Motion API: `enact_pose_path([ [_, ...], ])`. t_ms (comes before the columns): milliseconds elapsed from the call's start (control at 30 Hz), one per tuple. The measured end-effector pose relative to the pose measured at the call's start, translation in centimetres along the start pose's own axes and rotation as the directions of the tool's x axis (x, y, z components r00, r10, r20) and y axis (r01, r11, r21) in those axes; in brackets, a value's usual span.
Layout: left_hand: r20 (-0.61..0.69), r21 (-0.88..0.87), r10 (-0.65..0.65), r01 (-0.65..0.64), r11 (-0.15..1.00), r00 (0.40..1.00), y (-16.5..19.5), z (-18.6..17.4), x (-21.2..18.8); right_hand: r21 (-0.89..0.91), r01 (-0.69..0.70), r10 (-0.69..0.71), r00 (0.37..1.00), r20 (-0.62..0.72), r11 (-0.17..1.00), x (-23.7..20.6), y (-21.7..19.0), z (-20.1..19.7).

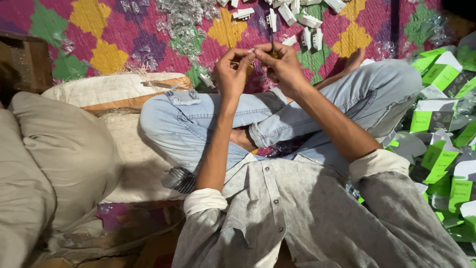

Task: The person sits on a patterned mat and assembles small white plastic electrical components by hand. They pick up a component, attach a metal piece, and place the finished unit aside, repeating the process continuously.

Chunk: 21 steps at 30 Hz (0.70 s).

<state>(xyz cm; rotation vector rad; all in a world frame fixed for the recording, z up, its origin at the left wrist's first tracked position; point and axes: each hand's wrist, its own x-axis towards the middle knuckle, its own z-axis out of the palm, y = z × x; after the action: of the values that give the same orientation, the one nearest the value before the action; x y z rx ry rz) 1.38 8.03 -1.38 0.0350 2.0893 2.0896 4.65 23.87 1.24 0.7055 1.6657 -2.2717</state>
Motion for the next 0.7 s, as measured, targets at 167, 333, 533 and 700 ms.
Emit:
enact_pose_path([
  [167,-0.075,0.139,0.055,-0.044,0.989,0.996,0.0,-0.3,-0.1,-0.083,0.030,-0.027,0.999,0.043,0.996,0.0,-0.1,0.4],
  [333,-0.072,0.351,0.222,-0.183,0.918,0.972,1.6,-0.1,-0.3,-0.049,0.014,-0.009,0.996,0.086,0.999,-0.1,0.0,0.8],
  [533,0.009,0.565,0.313,-0.263,0.782,0.950,3.4,0.3,-0.8,-0.034,-0.001,0.004,0.996,0.092,0.999,0.6,0.7,0.3],
  [700,0.019,0.597,0.308,-0.258,0.760,0.951,3.5,0.1,-0.6,-0.079,0.021,-0.015,0.996,0.084,0.997,1.3,1.7,-0.4],
])
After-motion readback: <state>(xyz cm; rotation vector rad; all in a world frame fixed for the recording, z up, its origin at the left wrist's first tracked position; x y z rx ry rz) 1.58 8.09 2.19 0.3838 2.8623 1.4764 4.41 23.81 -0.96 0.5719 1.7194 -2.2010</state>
